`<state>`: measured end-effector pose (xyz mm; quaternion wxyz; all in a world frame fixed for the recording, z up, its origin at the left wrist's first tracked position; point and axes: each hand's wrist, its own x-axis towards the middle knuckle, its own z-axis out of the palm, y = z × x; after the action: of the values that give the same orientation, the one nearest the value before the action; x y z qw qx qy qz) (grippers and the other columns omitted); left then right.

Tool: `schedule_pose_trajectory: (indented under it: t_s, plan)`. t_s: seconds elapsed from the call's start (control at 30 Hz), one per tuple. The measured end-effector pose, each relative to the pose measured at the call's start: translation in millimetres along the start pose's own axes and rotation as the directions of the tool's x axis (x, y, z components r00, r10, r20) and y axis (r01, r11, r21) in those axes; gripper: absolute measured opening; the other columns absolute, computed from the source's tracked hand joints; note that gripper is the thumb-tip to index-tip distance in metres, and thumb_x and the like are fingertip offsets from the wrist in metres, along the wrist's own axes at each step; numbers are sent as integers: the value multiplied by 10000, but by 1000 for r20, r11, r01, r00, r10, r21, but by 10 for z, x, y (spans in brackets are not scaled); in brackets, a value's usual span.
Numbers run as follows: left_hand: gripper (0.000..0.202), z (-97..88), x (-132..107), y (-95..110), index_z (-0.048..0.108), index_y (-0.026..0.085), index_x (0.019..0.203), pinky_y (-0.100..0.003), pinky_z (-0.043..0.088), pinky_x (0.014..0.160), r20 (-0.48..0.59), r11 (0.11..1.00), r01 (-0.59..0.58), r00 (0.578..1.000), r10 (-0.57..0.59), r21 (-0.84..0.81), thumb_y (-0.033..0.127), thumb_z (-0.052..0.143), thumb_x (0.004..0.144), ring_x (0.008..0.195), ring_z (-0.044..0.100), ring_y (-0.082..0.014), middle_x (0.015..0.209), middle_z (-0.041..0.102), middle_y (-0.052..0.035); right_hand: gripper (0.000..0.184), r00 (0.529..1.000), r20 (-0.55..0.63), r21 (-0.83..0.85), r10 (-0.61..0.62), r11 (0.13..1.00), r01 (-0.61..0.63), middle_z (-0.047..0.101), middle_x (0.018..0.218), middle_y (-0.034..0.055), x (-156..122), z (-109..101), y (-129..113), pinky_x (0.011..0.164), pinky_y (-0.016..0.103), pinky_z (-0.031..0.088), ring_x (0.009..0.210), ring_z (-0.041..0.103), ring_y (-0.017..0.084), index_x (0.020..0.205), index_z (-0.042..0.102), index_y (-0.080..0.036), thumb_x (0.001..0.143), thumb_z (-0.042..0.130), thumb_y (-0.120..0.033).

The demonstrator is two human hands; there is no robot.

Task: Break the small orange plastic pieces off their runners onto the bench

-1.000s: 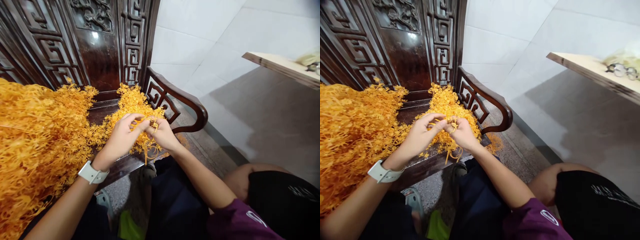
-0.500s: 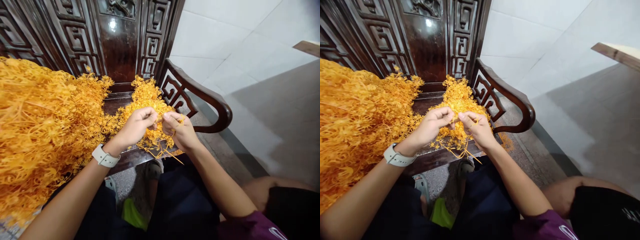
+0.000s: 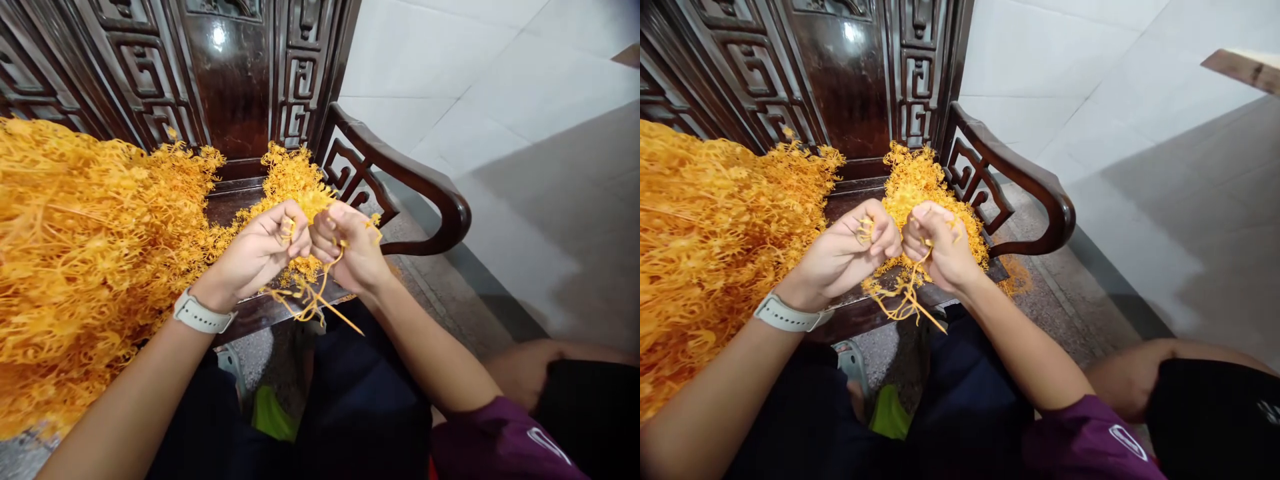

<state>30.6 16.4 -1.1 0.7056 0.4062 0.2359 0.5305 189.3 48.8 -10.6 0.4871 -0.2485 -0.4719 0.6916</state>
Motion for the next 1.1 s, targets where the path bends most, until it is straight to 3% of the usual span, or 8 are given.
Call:
schedule_pose_trajectory:
  t_s: [0.1,0.2,0.33,0.4,0.53,0.67,0.8,1.1]
  plan:
    - [132,-51,12,13,642,206,827,-303,495,749,-67,997,-11,998,17,82,185,735,918,697,540,-168,715,525,-11,454,1000,2,-28,-10,1000,10,327,618,-85,69,-47,-30,470,255,271,503,322,63,713,475,-226,883,826,-459]
    - [49,-286,93,-59,692,208,960,-328,485,769,-260,899,-36,952,164,436,188,647,966,759,570,-201,833,617,-46,398,1000,18,-72,-23,997,24,337,587,-84,80,-101,-23,488,272,270,498,325,76,728,512,-230,887,827,-413]
    - [132,-694,190,-217,759,181,1038,-447,425,1081,-147,341,11,916,374,940,224,643,995,1082,584,-300,1055,659,-121,339,999,24,-231,-22,972,27,352,590,-73,25,-164,38,492,289,206,510,282,87,776,584,-227,960,778,-435]
    - [244,-801,207,-266,761,151,1155,-500,377,1153,-97,223,22,938,332,975,275,580,1047,1204,559,-341,1183,644,-169,344,997,40,-368,-67,927,77,395,634,-51,4,-188,65,510,295,212,556,302,98,802,620,-218,977,765,-476]
    - [328,-726,210,-238,719,159,1330,-476,372,1174,-99,241,-3,906,411,971,281,577,1061,1248,558,-340,1278,617,-180,346,984,73,-542,-163,822,177,471,715,-17,5,-208,74,592,300,295,672,401,127,867,685,-209,1002,720,-525]
    - [247,-445,169,-137,768,220,1254,-393,425,1118,-68,416,-168,866,496,894,289,640,1054,1177,620,-281,1216,681,-120,372,964,143,-629,-223,732,262,511,727,-17,15,-235,46,662,306,349,695,434,131,824,662,-199,1027,685,-510]
    - [276,-256,107,-88,798,236,1216,-339,484,998,-8,556,-240,914,406,796,311,810,950,1079,671,-243,1198,742,-87,434,951,248,-669,-185,677,307,513,720,-17,-3,-289,40,672,302,352,690,438,128,755,598,-192,1047,653,-508]
    - [217,-235,96,-127,759,200,867,-294,410,713,-49,453,-212,865,499,866,323,706,1038,743,557,-160,809,686,-17,397,958,275,-592,-85,770,239,615,751,0,-18,-277,4,705,305,394,719,530,143,770,656,-184,1040,651,-475]
